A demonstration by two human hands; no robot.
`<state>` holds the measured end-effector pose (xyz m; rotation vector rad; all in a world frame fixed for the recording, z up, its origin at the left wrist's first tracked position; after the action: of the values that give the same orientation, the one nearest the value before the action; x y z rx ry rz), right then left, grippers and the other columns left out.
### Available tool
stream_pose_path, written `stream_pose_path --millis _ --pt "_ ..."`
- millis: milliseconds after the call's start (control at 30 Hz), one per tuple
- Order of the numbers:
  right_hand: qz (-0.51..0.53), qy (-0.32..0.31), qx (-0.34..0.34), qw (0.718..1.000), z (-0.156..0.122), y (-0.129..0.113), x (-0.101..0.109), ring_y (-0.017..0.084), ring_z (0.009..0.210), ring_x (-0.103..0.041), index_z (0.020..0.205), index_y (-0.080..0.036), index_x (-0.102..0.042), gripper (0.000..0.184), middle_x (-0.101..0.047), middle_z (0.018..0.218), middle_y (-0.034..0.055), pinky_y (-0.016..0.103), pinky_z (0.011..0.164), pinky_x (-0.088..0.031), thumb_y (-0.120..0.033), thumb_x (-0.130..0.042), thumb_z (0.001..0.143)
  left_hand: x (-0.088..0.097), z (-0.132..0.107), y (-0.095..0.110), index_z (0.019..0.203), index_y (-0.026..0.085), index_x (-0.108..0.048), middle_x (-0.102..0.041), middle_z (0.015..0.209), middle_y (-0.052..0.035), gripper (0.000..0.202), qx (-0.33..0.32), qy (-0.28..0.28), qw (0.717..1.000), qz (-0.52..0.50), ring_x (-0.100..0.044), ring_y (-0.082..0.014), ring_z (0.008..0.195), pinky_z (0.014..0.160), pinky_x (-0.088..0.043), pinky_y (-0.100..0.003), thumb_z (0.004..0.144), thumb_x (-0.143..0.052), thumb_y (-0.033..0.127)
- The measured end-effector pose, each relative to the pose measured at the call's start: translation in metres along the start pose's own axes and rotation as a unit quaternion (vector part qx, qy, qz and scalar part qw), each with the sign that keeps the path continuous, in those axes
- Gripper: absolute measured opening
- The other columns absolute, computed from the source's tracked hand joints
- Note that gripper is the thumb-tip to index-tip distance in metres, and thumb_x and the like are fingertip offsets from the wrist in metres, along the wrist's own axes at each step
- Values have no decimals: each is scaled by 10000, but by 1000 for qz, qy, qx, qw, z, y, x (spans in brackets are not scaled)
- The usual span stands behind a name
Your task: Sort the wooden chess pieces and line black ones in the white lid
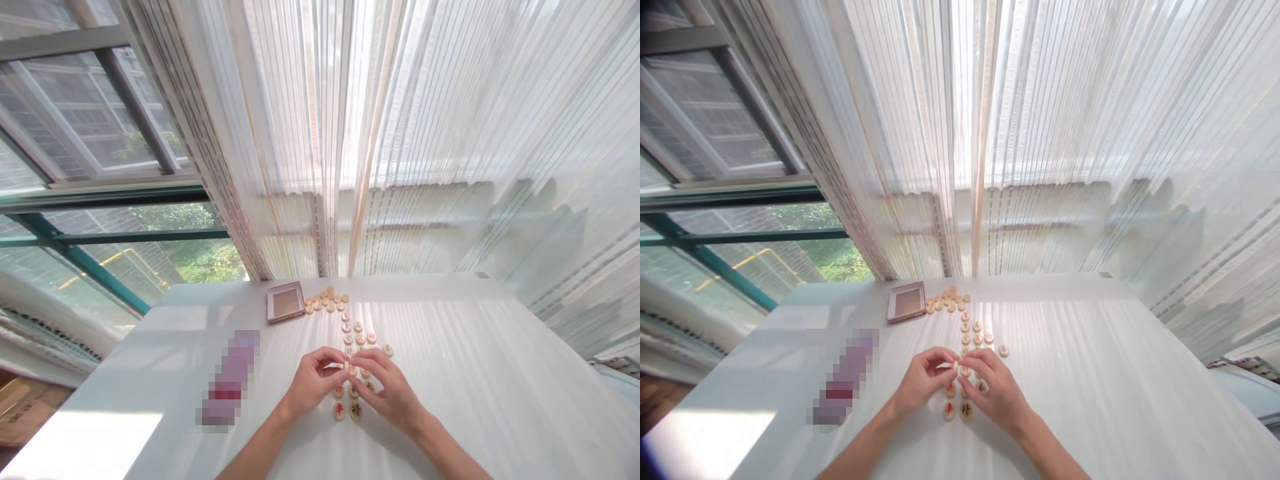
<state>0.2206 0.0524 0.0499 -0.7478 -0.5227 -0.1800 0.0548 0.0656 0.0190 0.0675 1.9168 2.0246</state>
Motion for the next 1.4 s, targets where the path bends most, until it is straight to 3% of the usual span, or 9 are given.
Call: stream_pose_path --millis 267,433,600,700,833,933,1033,1167,1400 --pt "10 -24 23 999 -9 -3 -7 224 978 -683 1295 -266 -607 400 -663 1104 98 357 821 -612 -110 -624 927 -5 -7 -3 844 136 -695 -742 954 -83 228 22 32 999 -4 -708 -200 885 785 -604 -306 756 -854 275" --pt "20 -41 11 999 -9 -2 -10 218 966 -684 1231 -250 -624 317 -661 1063 93 342 822 -603 -107 -591 951 -6 -10 2 840 131 -718 -752 930 -87 206 4 48 996 78 -720 -209 878 809 -604 -307 812 -802 317" --pt "27 -19 -7 999 -7 0 -8 205 882 -694 1153 -250 -629 223 -675 985 73 317 760 -603 -132 -586 969 -10 -13 11 979 158 -730 -756 982 -83 176 -35 22 984 172 -727 -207 909 818 -607 -303 921 -676 315" --pt "29 -12 -9 999 -7 0 -7 209 921 -700 1185 -252 -618 253 -685 1022 80 316 784 -609 -121 -565 975 -12 -16 17 1066 187 -711 -751 1009 -68 164 -91 15 963 255 -724 -193 914 836 -600 -309 955 -620 267" --pt "36 -17 -5 999 -8 0 -6 210 988 -700 1240 -262 -597 327 -692 1077 83 319 830 -610 -82 -524 977 -14 -21 21 1139 213 -660 -748 1003 -53 200 -191 15 907 376 -715 -185 878 818 -585 -326 948 -604 190" --pt "37 -26 -4 999 -8 -1 -6 212 1026 -695 1285 -272 -573 380 -693 1114 85 333 859 -606 -61 -503 977 -14 -22 24 1154 213 -628 -754 992 -53 228 -257 11 868 425 -718 -190 861 784 -581 -328 939 -600 145" --pt "29 -40 -2 999 -9 -3 -7 221 1052 -693 1323 -281 -547 407 -694 1148 90 351 872 -606 -71 -521 975 -12 -23 28 1127 202 -612 -747 921 -50 214 -289 27 850 441 -712 -188 804 735 -575 -320 929 -601 121" --pt "12 -48 -7 999 -10 -2 -9 226 1008 -705 1305 -268 -560 375 -704 1122 92 349 826 -620 -112 -564 964 -13 -25 32 1121 199 -598 -742 896 -41 226 -296 21 857 422 -702 -176 775 720 -574 -307 920 -599 96" --pt "11 -28 -12 999 -10 -2 -7 203 912 -709 1306 -262 -564 360 -713 1067 71 334 784 -619 -144 -584 967 -13 -26 29 1168 212 -590 -741 960 -42 280 -251 -5 890 382 -690 -165 790 751 -585 -308 910 -607 105"
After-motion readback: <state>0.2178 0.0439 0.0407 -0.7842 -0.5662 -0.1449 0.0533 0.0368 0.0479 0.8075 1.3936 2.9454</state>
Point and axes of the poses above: each hand's wrist, its own z-axis towards the middle knuckle, its own x-axis out of the back of the hand, y = z × x, the point moved 6 cm from there along z, towards the middle knuckle
